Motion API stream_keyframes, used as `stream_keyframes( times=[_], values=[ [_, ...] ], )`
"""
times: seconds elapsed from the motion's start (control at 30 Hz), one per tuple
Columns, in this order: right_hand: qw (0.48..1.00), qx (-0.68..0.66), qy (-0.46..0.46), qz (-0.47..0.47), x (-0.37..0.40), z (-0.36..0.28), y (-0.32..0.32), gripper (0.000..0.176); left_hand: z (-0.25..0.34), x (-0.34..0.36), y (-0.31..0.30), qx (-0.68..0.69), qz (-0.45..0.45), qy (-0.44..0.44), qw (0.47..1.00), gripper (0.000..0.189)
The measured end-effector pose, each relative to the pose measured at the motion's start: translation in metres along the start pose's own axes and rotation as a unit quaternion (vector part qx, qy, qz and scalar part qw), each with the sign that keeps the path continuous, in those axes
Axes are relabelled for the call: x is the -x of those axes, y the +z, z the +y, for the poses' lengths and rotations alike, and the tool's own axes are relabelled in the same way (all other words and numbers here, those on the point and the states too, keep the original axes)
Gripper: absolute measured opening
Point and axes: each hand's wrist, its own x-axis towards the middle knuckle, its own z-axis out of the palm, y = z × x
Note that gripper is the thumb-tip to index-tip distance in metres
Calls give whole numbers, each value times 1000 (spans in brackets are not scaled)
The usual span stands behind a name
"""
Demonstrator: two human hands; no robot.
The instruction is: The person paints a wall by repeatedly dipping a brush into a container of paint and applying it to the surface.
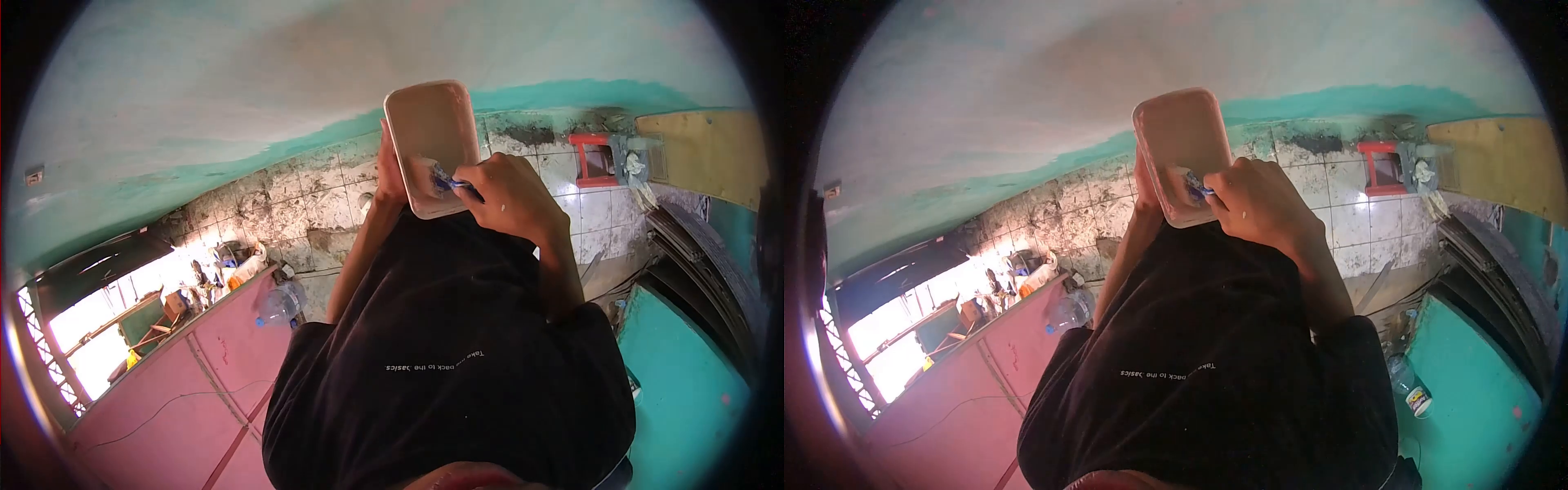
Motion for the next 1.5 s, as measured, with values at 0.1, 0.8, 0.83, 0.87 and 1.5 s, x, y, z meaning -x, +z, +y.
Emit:
stream_keyframes(
  times=[0.1, 0.8, 0.83, 0.87, 1.5],
  values=[
    [1000, -6, 9, 1, 11, 0, -11, 11, -7, -1, 7, -63, 60, -11, 996, 68],
    [968, -249, -35, 13, 42, 63, 10, 20, -17, 18, -21, -17, 114, -34, 993, 64],
    [948, -318, -16, 13, 41, 66, 23, 20, -15, 21, -28, -7, 132, -32, 991, 67],
    [923, -384, 4, 13, 40, 69, 35, 19, -12, 24, -36, 4, 148, -29, 988, 71],
    [844, -441, 148, 267, -120, 68, 189, 31, 142, 148, -114, -53, 226, 202, 951, 61]
  ],
)
